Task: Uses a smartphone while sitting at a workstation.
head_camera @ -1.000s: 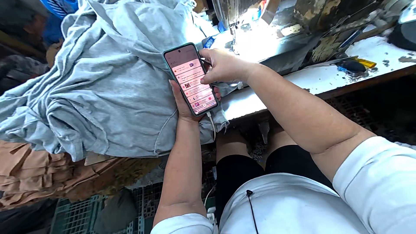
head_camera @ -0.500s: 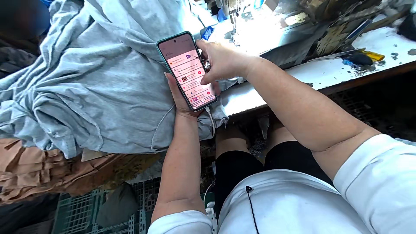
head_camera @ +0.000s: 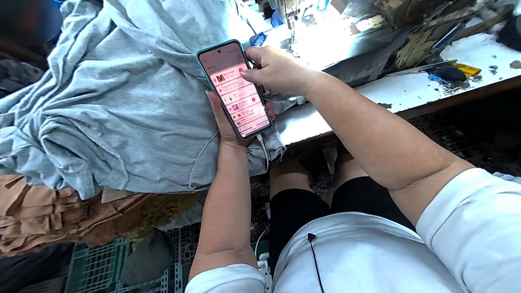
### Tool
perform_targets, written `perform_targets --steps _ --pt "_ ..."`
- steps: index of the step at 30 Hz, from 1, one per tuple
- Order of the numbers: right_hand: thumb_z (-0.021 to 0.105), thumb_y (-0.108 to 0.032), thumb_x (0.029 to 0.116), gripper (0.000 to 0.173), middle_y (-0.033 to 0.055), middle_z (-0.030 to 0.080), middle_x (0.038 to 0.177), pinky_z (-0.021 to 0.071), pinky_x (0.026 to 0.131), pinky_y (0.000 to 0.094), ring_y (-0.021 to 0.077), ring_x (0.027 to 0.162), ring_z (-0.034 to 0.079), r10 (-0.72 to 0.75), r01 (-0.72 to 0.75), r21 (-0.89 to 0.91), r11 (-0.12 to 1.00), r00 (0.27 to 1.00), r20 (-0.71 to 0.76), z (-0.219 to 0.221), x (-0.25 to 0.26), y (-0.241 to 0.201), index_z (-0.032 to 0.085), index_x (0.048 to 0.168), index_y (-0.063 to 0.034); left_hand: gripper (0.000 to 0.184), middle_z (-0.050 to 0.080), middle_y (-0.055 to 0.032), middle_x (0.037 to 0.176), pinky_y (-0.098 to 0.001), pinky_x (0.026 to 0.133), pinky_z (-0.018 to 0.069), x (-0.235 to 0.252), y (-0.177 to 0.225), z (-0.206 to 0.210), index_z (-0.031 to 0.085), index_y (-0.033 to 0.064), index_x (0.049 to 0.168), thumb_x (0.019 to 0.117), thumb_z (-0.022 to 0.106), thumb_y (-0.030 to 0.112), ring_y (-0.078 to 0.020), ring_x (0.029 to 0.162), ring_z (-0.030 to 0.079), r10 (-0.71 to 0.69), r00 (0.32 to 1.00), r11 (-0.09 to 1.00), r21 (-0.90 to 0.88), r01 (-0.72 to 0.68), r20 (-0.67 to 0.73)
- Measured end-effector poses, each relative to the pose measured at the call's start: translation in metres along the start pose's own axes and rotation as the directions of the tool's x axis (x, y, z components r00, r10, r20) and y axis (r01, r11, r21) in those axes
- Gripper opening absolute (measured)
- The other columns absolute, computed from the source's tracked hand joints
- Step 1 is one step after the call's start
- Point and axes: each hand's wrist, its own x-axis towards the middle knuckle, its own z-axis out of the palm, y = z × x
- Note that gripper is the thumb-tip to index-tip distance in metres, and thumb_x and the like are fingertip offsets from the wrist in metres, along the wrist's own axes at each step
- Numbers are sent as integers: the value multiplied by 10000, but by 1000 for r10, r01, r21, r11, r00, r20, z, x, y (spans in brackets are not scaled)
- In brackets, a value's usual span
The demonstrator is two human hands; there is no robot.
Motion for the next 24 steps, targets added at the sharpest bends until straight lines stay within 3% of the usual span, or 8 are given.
perform_targets --steps 4,9,12,15,18,21,24 --pt "659 -273 1000 364 90 694 1039 551 866 380 150 926 681 -12 11 9 1000 1000 26 -1 0 2 603 1275 -40 909 738 -158 1064 -514 847 608 1 0 5 664 154 1257 666 685 845 -325 959 731 -28 997 999 -38 31 67" --pt "855 -151 793 698 113 691 1145 576 905 366 166 1015 693 0 -5 68 998 997 80 3 0 3 490 1374 -23 931 721 -132 1108 -515 822 607 1 -1 -6 618 180 1306 671 677 858 -300 983 715 54 998 996 68 -54 -8" --pt "824 -148 829 656 116 692 1152 563 926 389 185 1041 687 19 -19 -12 1000 998 62 4 -1 -1 494 1383 -24 904 724 -124 1103 -508 821 607 1 -2 -5 626 181 1294 686 672 849 -291 980 716 66 998 995 70 -66 -6" --pt "710 -200 957 451 115 698 1128 557 924 381 173 1015 690 3 -2 -32 999 1000 12 5 1 1 549 1337 -20 917 729 -122 1073 -519 821 606 0 -1 -2 628 188 1274 663 664 871 -295 962 720 51 998 997 65 -49 -34" --pt "583 -223 1049 289 107 671 1029 545 837 368 167 894 664 9 -10 -32 999 1000 -20 3 0 -2 598 1253 -18 941 727 -131 1091 -524 815 605 0 -1 -2 619 189 1288 647 673 876 -304 968 720 40 998 998 57 -38 -40" --pt "544 -256 1068 266 95 650 976 527 793 379 167 851 642 21 -22 -33 999 999 -29 1 -1 -4 618 1188 -30 941 730 -141 1080 -515 816 605 0 -1 0 636 178 1273 643 675 875 -311 955 723 5 1000 1000 14 -5 -10" --pt "616 -272 1030 318 103 675 1031 545 845 388 168 916 670 23 -23 3 1000 1000 -11 2 0 -2 608 1233 -28 937 730 -160 1082 -521 822 607 0 0 1 645 160 1273 635 713 843 -327 950 725 -12 1000 1000 -16 12 11"
